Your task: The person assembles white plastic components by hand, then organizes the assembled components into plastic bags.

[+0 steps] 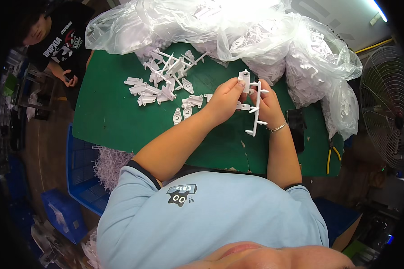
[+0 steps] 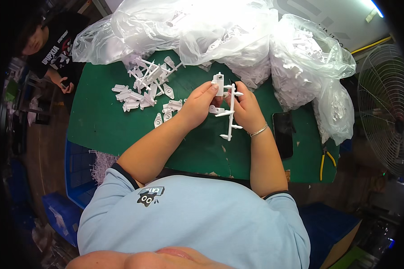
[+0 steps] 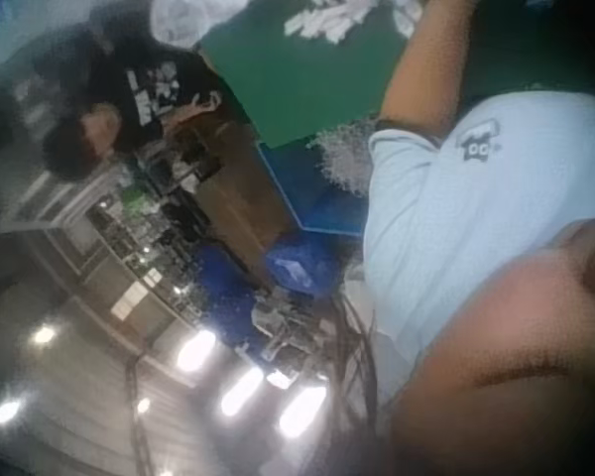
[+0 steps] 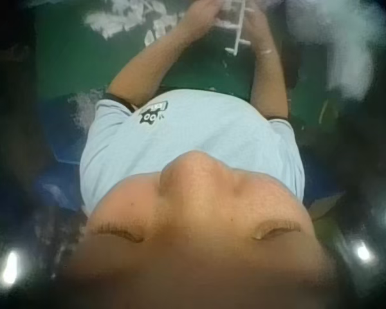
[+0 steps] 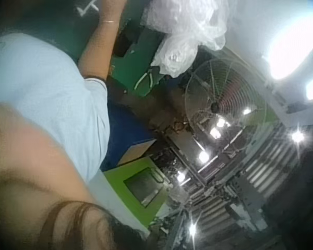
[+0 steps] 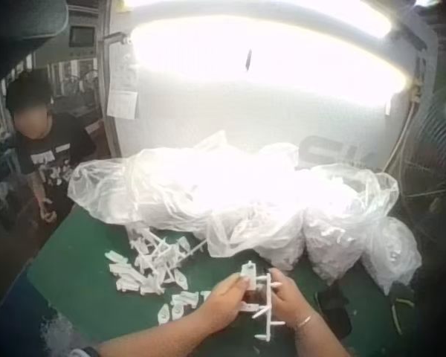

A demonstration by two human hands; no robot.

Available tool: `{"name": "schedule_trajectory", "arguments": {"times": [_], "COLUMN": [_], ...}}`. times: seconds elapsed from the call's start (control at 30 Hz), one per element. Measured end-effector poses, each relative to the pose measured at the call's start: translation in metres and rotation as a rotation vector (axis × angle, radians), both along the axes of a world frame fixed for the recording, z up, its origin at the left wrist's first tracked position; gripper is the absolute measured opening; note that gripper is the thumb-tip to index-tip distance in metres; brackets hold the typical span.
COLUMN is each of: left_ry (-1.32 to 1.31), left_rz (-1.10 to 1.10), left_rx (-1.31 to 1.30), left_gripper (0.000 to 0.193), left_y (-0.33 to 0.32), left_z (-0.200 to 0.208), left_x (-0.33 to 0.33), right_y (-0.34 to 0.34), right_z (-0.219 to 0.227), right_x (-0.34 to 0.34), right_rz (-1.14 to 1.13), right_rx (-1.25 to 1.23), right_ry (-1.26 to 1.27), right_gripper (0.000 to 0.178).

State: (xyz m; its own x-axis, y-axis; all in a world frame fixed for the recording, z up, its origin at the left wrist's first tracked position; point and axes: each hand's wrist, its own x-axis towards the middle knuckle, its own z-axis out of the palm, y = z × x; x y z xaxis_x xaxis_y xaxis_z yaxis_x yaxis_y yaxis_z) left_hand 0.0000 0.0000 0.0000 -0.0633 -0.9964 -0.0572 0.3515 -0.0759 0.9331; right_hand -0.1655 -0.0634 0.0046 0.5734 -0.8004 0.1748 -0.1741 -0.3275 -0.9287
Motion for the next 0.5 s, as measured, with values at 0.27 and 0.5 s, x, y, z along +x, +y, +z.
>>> {"name": "schedule_trajectory", "arguments": {"times": [0.27,0.5], "left_ry": [-0.024,-0.004], "left_rz": [0.006,0.024], "left_rx": [-0.061,-0.074], "left_gripper": [0.026,0.026], "left_y": [0.001,0.001], "left_z": [0.006,0.004], "left_x": [0.003,0.0], "right_y": [-0.001,0.012], "right_z": [-0.014,-0.005], "right_x": [0.005,0.011], "right_rz": [0.048,0.108], "right_rx": [-0.094,-0.031], "right_ry": [-0.138,-0.24], "right_gripper": [0.012,0.019]}}
